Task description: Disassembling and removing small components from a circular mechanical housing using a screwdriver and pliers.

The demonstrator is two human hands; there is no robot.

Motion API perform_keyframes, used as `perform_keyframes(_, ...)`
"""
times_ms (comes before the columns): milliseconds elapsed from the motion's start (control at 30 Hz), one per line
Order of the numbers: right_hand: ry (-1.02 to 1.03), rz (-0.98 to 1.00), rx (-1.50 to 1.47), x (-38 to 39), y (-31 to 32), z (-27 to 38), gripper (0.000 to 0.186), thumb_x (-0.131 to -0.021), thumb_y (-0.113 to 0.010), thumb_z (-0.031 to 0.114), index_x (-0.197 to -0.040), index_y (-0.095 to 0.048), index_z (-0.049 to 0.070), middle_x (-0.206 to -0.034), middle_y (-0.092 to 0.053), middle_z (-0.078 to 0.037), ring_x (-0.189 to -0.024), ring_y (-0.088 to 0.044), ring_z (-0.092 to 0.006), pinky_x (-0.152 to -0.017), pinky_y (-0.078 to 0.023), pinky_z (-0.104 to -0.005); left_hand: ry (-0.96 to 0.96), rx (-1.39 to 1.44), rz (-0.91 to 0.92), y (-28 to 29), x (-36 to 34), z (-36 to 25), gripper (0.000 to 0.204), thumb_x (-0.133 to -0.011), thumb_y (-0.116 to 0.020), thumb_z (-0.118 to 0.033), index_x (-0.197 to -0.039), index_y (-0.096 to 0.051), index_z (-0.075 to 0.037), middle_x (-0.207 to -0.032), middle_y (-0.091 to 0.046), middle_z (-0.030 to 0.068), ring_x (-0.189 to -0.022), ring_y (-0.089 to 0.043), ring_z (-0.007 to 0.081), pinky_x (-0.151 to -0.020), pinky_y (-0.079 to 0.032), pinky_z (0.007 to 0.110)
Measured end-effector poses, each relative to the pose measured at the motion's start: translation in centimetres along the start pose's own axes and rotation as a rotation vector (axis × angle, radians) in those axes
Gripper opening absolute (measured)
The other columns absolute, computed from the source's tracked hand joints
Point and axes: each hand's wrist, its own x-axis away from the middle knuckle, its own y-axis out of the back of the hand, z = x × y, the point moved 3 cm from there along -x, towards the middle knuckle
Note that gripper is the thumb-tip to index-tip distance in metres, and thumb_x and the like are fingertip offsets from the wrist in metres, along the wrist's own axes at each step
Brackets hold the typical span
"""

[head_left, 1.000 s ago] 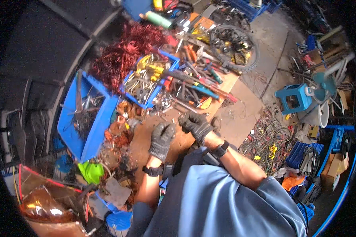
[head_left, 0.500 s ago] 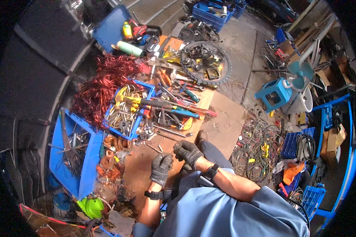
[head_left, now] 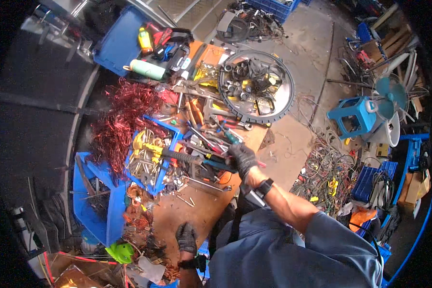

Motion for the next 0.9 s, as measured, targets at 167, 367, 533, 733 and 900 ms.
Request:
perform_keyframes(167,0.008,0.077,-0.196,-7.1,1.1,6.2,0.021,-0.098,-0.066,0.031,-0.097,-0.067,0.010,-0.078,-0.068,-0.003,-0.063,-0.062,-0.0148,-0.054,-0.050,-0.0290,-0.852,-1.256,0.144,-2.3,3.2,0.3,0.011,-0.093,-0.066,-0.020,-0.093,-0.066,-0.009,-0.077,-0.062,0.0026,-0.062,-0.058,0.0166,-0.054,-0.047,0.032)
perform_keyframes(367,-0.022,0.069,-0.140,-11.1,-0.1,7.5,0.020,-0.099,-0.065,0.027,-0.092,-0.065,0.009,-0.072,-0.065,-0.004,-0.052,-0.057,-0.0147,-0.048,-0.048,-0.0294,-0.341,-1.195,0.087,-5.6,6.3,0.9,0.024,-0.077,-0.065,-0.010,-0.100,-0.069,-0.002,-0.095,-0.069,0.0166,-0.090,-0.066,0.0354,-0.078,-0.053,0.045)
perform_keyframes(533,-0.016,0.063,-0.087,-9.3,-0.2,6.3,0.023,-0.098,-0.069,0.030,-0.089,-0.064,0.010,-0.072,-0.063,0.000,-0.050,-0.054,-0.0098,-0.046,-0.042,-0.0263,-0.426,-1.520,0.215,-7.6,5.9,0.2,0.022,-0.078,-0.067,-0.009,-0.098,-0.070,0.000,-0.097,-0.070,0.0164,-0.090,-0.067,0.0338,-0.079,-0.054,0.043)
perform_keyframes(733,-0.049,0.071,-0.222,-8.0,2.0,5.2,0.012,-0.098,-0.068,0.016,-0.094,-0.061,0.008,-0.078,-0.064,-0.002,-0.062,-0.058,-0.0119,-0.056,-0.049,-0.0267,-0.602,-1.604,0.189,-8.7,4.2,-1.6,0.023,-0.076,-0.068,-0.011,-0.096,-0.071,-0.001,-0.099,-0.070,0.0173,-0.096,-0.065,0.0357,-0.085,-0.052,0.046)
perform_keyframes(900,-0.044,0.048,-0.082,-8.9,4.0,5.9,0.012,-0.096,-0.070,0.015,-0.093,-0.061,0.007,-0.078,-0.063,-0.001,-0.066,-0.059,-0.0118,-0.060,-0.049,-0.0275,-0.618,-1.629,0.241,-10.0,3.8,-3.0,0.024,-0.075,-0.067,-0.011,-0.097,-0.071,-0.001,-0.100,-0.069,0.0167,-0.091,-0.065,0.0360,-0.081,-0.053,0.045)
